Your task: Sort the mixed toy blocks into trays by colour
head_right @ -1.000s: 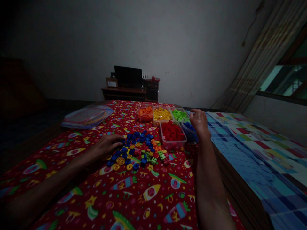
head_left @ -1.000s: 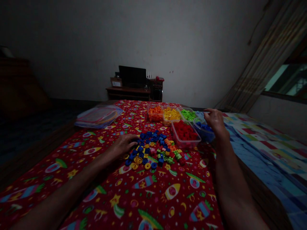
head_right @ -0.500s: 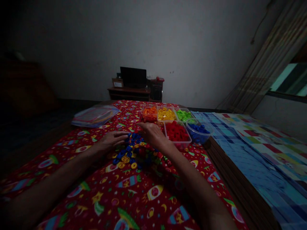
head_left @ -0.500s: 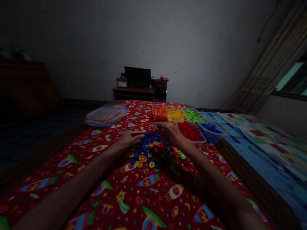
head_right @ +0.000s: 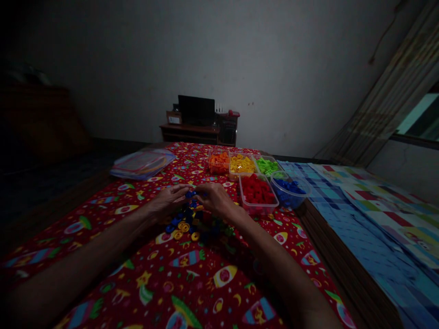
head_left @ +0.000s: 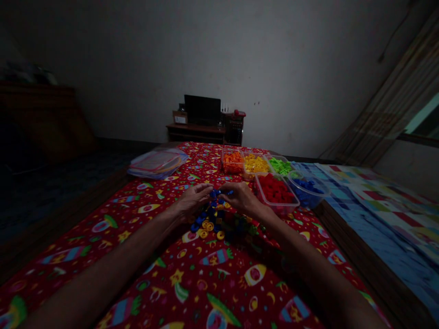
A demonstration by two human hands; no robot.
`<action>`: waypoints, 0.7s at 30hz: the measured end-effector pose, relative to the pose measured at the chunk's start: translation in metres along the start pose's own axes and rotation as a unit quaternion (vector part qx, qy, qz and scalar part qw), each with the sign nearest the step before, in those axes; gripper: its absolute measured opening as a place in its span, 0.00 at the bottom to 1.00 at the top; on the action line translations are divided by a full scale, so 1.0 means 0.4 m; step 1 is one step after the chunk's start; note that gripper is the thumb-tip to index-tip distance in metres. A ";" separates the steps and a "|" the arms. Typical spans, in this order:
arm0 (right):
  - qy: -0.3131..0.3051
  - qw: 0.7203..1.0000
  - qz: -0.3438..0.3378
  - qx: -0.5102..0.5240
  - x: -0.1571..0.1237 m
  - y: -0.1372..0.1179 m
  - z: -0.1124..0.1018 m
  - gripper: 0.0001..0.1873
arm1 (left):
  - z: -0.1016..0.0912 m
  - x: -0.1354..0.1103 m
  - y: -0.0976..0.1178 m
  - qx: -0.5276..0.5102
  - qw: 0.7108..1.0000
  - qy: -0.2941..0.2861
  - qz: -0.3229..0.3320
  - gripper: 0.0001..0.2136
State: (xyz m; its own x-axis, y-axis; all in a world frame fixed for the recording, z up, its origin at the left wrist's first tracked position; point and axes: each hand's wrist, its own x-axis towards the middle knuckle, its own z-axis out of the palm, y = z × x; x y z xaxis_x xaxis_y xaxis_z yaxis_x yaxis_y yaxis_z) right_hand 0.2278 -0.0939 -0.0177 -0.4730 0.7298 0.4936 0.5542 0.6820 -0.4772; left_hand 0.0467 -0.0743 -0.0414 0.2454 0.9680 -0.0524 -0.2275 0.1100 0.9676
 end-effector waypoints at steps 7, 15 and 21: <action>-0.002 0.994 -0.098 0.044 -0.004 -0.001 0.040 0.08 | 0.017 0.009 -0.024 -0.032 0.999 -0.004 0.007 0.20; 0.162 0.983 -0.010 -0.084 -0.005 0.069 -0.145 0.08 | -0.042 0.022 0.006 0.273 0.950 0.030 0.150 0.22; 0.288 0.888 0.194 -0.302 -0.092 0.193 -0.353 0.12 | -0.088 0.017 0.062 0.464 0.864 -0.079 0.177 0.19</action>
State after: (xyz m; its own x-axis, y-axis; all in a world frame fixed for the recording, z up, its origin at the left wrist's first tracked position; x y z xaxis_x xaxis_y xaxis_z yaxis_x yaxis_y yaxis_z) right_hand 0.3846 -0.0747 0.0298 0.1664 0.6394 0.7506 0.9471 0.1082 -0.3022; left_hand 0.0094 -0.0570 -0.0266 0.4573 0.8532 0.2509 0.5221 -0.4860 0.7009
